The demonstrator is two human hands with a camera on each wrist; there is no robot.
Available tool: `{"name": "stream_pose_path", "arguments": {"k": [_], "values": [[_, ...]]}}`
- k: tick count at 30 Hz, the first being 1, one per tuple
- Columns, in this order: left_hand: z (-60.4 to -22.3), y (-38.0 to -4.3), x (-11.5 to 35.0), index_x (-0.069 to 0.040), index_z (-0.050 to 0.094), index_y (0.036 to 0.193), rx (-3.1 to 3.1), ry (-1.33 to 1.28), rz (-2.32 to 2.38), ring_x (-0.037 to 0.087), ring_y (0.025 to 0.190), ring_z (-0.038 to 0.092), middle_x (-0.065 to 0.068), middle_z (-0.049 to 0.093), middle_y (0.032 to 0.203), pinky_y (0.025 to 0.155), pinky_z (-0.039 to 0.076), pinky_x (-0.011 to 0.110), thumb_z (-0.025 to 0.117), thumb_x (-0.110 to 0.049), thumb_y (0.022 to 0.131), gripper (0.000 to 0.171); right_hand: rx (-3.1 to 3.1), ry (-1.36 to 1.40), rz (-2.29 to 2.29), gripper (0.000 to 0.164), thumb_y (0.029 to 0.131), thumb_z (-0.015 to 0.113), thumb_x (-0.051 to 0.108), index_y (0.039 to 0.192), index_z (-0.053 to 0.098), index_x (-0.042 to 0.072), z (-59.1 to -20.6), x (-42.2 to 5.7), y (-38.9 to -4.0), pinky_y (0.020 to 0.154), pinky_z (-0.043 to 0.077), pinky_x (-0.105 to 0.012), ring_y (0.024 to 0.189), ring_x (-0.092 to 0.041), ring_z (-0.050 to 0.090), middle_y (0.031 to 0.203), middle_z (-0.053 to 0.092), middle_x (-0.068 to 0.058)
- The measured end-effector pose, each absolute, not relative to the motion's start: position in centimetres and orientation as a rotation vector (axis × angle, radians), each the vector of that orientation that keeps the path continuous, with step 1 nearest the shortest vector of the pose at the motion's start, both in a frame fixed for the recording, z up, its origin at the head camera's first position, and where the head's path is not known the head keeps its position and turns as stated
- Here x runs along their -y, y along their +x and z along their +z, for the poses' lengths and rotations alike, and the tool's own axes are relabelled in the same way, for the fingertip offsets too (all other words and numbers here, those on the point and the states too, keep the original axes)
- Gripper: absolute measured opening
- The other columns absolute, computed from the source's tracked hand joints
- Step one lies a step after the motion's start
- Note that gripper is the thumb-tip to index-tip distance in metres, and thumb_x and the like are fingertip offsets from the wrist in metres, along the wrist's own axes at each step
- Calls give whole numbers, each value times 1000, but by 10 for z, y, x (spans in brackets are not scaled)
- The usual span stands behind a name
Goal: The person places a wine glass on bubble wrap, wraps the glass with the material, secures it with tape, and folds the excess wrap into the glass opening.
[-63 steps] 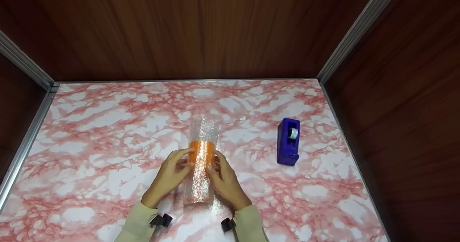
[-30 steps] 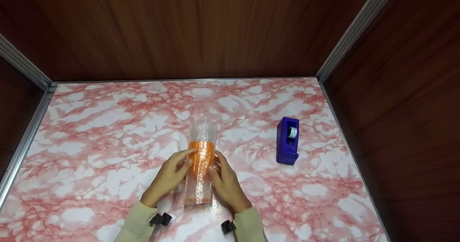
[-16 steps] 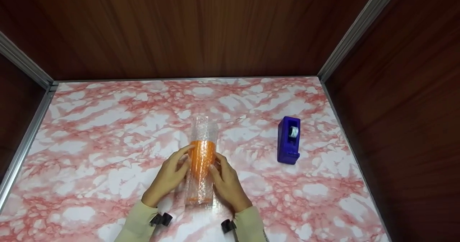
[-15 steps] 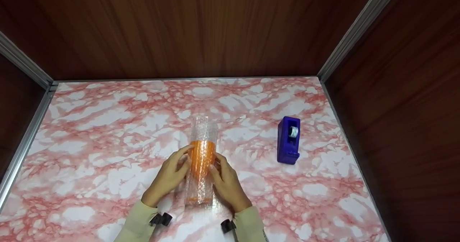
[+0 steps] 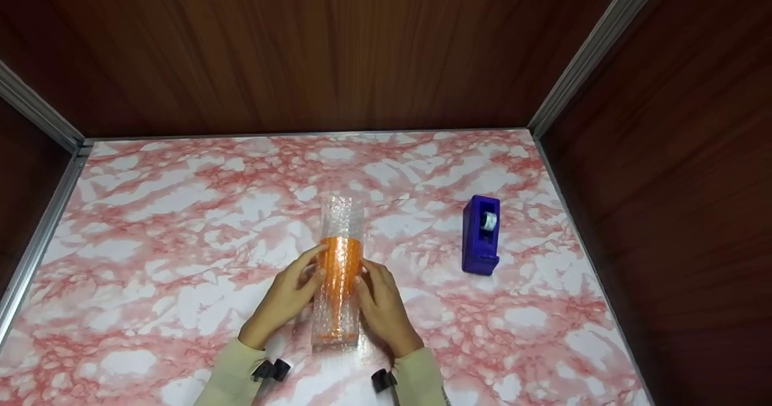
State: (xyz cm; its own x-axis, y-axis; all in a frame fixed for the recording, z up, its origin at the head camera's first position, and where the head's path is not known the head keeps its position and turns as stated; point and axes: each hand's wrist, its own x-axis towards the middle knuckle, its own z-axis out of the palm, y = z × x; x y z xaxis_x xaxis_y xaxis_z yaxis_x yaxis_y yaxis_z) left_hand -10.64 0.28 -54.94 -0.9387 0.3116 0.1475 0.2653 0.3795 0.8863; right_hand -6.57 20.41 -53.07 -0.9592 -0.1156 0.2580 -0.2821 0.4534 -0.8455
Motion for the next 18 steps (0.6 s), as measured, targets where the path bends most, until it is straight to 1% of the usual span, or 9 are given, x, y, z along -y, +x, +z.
{"name": "stream_pose_path", "arguments": {"k": [3, 5, 7, 8, 10, 13, 15, 17, 18], "values": [[-549, -106, -5, -21, 48, 150, -2590, 533, 1644, 15, 78, 52, 1, 53, 94, 68, 49, 32, 56, -24, 104, 47, 2562, 334, 1549, 37, 103, 52, 1, 138, 50, -10, -531, -206, -66, 93, 52, -48, 110, -34, 63, 125, 60, -22], [-548, -106, -5, -19, 45, 152, -2592, 519, 1652, 17, 84, 57, 3, 57, 101, 72, 51, 34, 55, -24, 105, 49, 2572, 317, 1569, 38, 103, 53, 2, 139, 50, -10, -530, -206, -66, 93, 52, -47, 109, -34, 64, 126, 60, -23], [-548, -106, -5, -14, 41, 153, -2576, 488, 1671, 22, 95, 62, 8, 60, 113, 80, 53, 37, 52, -22, 105, 50, 2580, 303, 1591, 39, 103, 53, 3, 140, 49, -10, -529, -206, -67, 93, 52, -48, 109, -34, 64, 128, 60, -24], [-548, -106, -4, -11, 40, 153, -2570, 474, 1673, 24, 100, 63, 11, 60, 119, 84, 54, 39, 51, -21, 106, 50, 2585, 294, 1600, 40, 103, 53, 4, 140, 49, -10, -528, -206, -67, 94, 51, -48, 109, -34, 64, 129, 60, -24], [-549, -106, -3, -5, 40, 152, -2563, 452, 1679, 25, 103, 64, 15, 59, 128, 86, 54, 39, 50, -18, 106, 49, 2597, 272, 1595, 40, 103, 54, 6, 140, 50, -9, -532, -207, -68, 94, 51, -47, 109, -33, 64, 129, 60, -23], [-551, -106, -2, 0, 43, 149, -2564, 440, 1677, 24, 99, 65, 18, 58, 128, 85, 54, 38, 52, -17, 105, 48, 2579, 255, 1578, 36, 102, 55, 4, 136, 53, -9, -548, -211, -73, 95, 51, -48, 110, -35, 63, 127, 61, -22], [-552, -107, -1, -1, 45, 148, -2575, 452, 1674, 24, 96, 66, 19, 58, 127, 84, 54, 39, 55, -19, 104, 48, 2560, 252, 1548, 35, 101, 58, 5, 133, 56, -8, -559, -213, -76, 96, 50, -48, 110, -34, 62, 125, 59, -21], [-553, -107, 0, -2, 46, 148, -2569, 461, 1681, 27, 98, 67, 20, 58, 127, 87, 54, 40, 56, -22, 104, 49, 2532, 250, 1571, 34, 100, 60, 5, 131, 58, -8, -565, -214, -78, 96, 50, -48, 111, -35, 62, 123, 59, -20], [-554, -108, 0, -2, 46, 148, -2556, 467, 1691, 28, 100, 67, 21, 58, 127, 88, 54, 40, 56, -24, 104, 49, 2520, 245, 1592, 35, 100, 62, 8, 132, 58, -7, -565, -214, -78, 96, 50, -46, 112, -34, 62, 123, 59, -18]]}}
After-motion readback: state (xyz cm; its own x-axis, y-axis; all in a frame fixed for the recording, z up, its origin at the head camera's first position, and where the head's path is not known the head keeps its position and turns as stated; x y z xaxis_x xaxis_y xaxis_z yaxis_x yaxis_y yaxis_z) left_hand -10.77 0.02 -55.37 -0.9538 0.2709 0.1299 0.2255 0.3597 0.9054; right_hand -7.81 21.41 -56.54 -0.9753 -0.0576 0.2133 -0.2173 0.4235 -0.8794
